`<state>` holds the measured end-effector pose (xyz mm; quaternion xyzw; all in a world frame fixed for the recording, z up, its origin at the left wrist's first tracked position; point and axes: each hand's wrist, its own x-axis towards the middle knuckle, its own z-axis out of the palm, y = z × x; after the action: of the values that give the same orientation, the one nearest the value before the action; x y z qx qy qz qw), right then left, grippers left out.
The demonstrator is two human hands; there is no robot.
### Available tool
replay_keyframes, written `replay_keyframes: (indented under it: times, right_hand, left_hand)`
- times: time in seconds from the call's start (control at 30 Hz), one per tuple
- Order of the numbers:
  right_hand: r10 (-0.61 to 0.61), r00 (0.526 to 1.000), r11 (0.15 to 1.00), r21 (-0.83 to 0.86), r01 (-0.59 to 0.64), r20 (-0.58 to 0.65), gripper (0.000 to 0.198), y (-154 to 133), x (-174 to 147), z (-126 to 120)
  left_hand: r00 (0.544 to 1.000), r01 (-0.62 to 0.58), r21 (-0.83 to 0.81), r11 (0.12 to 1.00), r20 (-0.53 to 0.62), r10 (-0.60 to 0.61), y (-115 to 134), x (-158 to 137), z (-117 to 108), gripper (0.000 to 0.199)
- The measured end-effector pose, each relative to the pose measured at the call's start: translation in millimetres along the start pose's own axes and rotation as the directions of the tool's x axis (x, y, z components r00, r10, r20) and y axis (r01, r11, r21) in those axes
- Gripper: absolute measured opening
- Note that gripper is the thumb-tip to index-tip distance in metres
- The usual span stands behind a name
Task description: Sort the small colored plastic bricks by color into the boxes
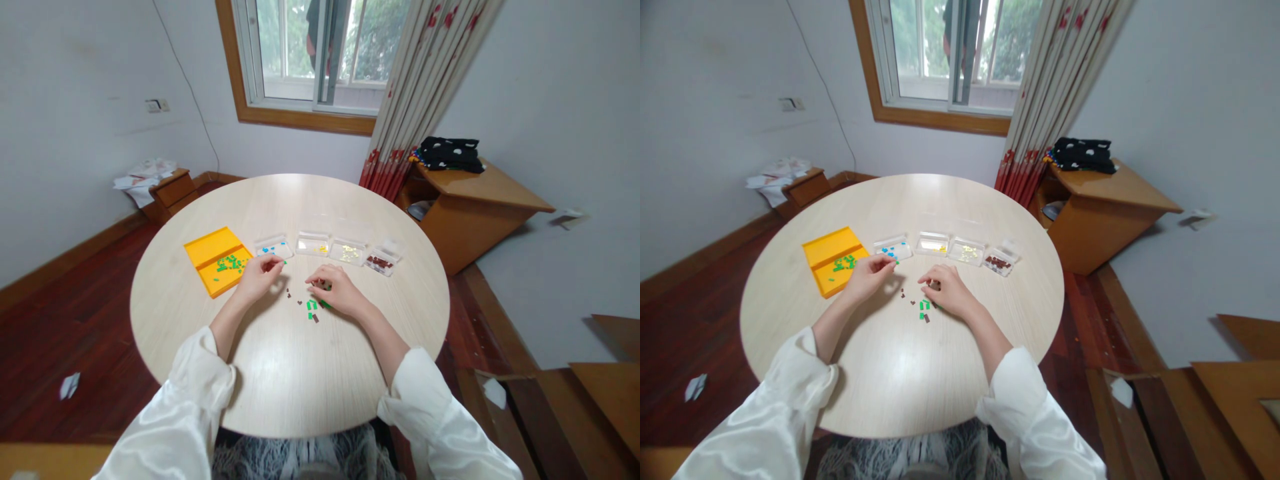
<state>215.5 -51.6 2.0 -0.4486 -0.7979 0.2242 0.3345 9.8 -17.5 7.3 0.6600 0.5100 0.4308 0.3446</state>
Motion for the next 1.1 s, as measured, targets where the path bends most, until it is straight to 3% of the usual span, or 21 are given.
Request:
replay_keyframes:
  times: [0.13,0.33,0.6,0.83,1.1]
  right_hand:
    - [0.004,0.988,1.0,0.017,-0.007,0.157,0.01,-1.2,-2.9,-3.9]
    - [-0.002,0.969,1.0,-0.011,0.005,0.247,0.01,-3.7,-5.2,-2.3]
    - [-0.031,0.962,0.999,-0.019,0.038,0.271,0.01,-0.9,-5.1,-2.1]
    - [-0.061,0.946,0.998,0.017,0.058,0.317,0.029,-4.9,-6.9,-4.6]
    - [-0.048,0.946,0.999,0.021,0.044,0.32,0.021,-4.6,-7.7,-3.4]
  left_hand:
    - [0.979,0.078,0.146,0.986,-0.201,-0.047,-6.3,7.5,-17.5,0.023]
    - [0.922,0.232,0.354,0.906,-0.378,-0.088,-16.3,14.1,-42.5,0.022]
    - [0.899,0.331,0.469,0.819,-0.421,-0.122,-33.9,18.2,-56.8,0.018]
    - [0.898,0.343,0.499,0.796,-0.423,-0.121,-42.0,18.7,-58.4,0.016]
    - [0.908,0.362,0.51,0.78,-0.381,-0.172,-46.6,20.1,-58.9,0.022]
